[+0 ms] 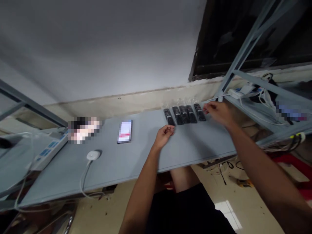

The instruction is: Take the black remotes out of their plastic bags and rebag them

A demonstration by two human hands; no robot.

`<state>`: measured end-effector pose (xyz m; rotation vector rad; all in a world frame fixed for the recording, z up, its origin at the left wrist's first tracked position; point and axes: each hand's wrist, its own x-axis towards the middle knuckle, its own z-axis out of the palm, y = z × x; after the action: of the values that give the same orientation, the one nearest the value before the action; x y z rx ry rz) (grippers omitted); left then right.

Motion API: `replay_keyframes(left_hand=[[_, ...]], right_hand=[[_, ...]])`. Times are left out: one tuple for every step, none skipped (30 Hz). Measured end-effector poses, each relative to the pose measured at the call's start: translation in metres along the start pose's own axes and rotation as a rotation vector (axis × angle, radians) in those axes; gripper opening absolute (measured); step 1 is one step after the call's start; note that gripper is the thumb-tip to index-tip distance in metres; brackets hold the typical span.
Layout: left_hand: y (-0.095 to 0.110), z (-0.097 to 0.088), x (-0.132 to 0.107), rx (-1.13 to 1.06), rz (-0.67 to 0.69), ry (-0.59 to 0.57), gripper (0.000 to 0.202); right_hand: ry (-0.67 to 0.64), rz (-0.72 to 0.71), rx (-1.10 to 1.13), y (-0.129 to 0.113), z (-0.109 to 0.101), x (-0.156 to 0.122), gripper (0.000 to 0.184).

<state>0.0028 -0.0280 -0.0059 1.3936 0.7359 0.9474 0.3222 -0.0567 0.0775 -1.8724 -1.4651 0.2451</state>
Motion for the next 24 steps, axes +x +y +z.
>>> replay_keyframes(left_hand=[[-0.001, 0.0, 0.001, -0.002, -0.001, 0.0, 0.048], [-0.002, -0.001, 0.001, -0.002, -0.003, -0.003, 0.048], [-0.003, -0.002, 0.002, -0.004, -0.005, -0.008, 0.049], [-0.005, -0.002, 0.002, -0.006, -0.007, -0.01, 0.049], [-0.006, -0.003, 0.002, -0.007, -0.01, -0.012, 0.049], [-0.007, -0.003, 0.002, -0.009, -0.012, -0.011, 0.05], [-0.007, -0.003, 0.001, -0.012, -0.014, -0.007, 0.05], [-0.008, -0.004, 0.001, -0.011, -0.016, -0.004, 0.051], [-0.008, -0.004, 0.0, -0.008, -0.018, -0.001, 0.05], [-0.008, -0.004, -0.001, -0.001, -0.02, 0.0, 0.05], [-0.008, -0.004, -0.002, 0.01, -0.025, -0.005, 0.049], [-0.008, -0.004, -0.003, 0.018, -0.03, -0.007, 0.048], [-0.008, -0.004, -0.003, 0.022, -0.034, -0.01, 0.048], [-0.008, -0.004, -0.004, 0.025, -0.038, -0.012, 0.049], [-0.008, -0.003, -0.004, 0.026, -0.04, -0.011, 0.049], [-0.008, -0.003, -0.004, 0.027, -0.042, -0.009, 0.05], [-0.008, -0.003, -0.004, 0.032, -0.042, -0.007, 0.051], [-0.008, -0.003, -0.004, 0.039, -0.042, -0.003, 0.051], [-0.008, -0.003, -0.003, 0.048, -0.043, 0.0, 0.05], [-0.008, -0.002, -0.003, 0.057, -0.043, 0.001, 0.049], [-0.009, -0.001, -0.003, 0.064, -0.041, 0.004, 0.048], [-0.009, 0.0, -0.003, 0.067, -0.036, 0.009, 0.048], [-0.01, 0.001, -0.003, 0.068, -0.03, 0.02, 0.05], [-0.01, 0.003, -0.002, 0.067, -0.021, 0.044, 0.052]], right_hand=[[-0.013, 0.021, -0.032, 0.002, 0.009, 0.005, 0.026], [-0.033, 0.047, -0.068, 0.002, 0.021, 0.01, 0.023], [-0.063, 0.085, -0.105, 0.003, 0.034, 0.015, 0.02], [-0.094, 0.104, -0.136, 0.003, 0.047, 0.019, 0.021], [-0.113, 0.132, -0.185, 0.002, 0.06, 0.024, 0.023], [-0.139, 0.155, -0.233, 0.002, 0.071, 0.028, 0.027], [-0.151, 0.163, -0.273, 0.001, 0.08, 0.031, 0.033], [-0.16, 0.166, -0.3, 0.001, 0.088, 0.034, 0.041], [-0.168, 0.169, -0.315, 0.0, 0.093, 0.035, 0.05], [-0.175, 0.18, -0.316, 0.0, 0.097, 0.037, 0.059], [-0.187, 0.198, -0.303, 0.0, 0.1, 0.037, 0.065], [-0.205, 0.22, -0.28, 0.0, 0.103, 0.036, 0.067], [-0.228, 0.236, -0.246, 0.001, 0.106, 0.034, 0.063], [-0.25, 0.239, -0.206, 0.002, 0.108, 0.032, 0.054], [-0.26, 0.228, -0.16, 0.003, 0.11, 0.029, 0.042], [-0.25, 0.207, -0.109, 0.004, 0.112, 0.026, 0.03], [-0.212, 0.188, -0.047, 0.005, 0.114, 0.024, 0.023], [-0.153, 0.172, 0.044, 0.006, 0.116, 0.021, 0.021], [-0.095, 0.163, 0.165, 0.007, 0.118, 0.019, 0.022], [-0.048, 0.166, 0.312, 0.007, 0.119, 0.018, 0.026], [-0.015, 0.182, 0.469, 0.006, 0.12, 0.017, 0.03], [-0.001, 0.208, 0.624, 0.004, 0.12, 0.016, 0.033], [0.006, 0.239, 0.764, 0.001, 0.121, 0.015, 0.036], [0.003, 0.259, 0.878, -0.003, 0.122, 0.014, 0.036]])
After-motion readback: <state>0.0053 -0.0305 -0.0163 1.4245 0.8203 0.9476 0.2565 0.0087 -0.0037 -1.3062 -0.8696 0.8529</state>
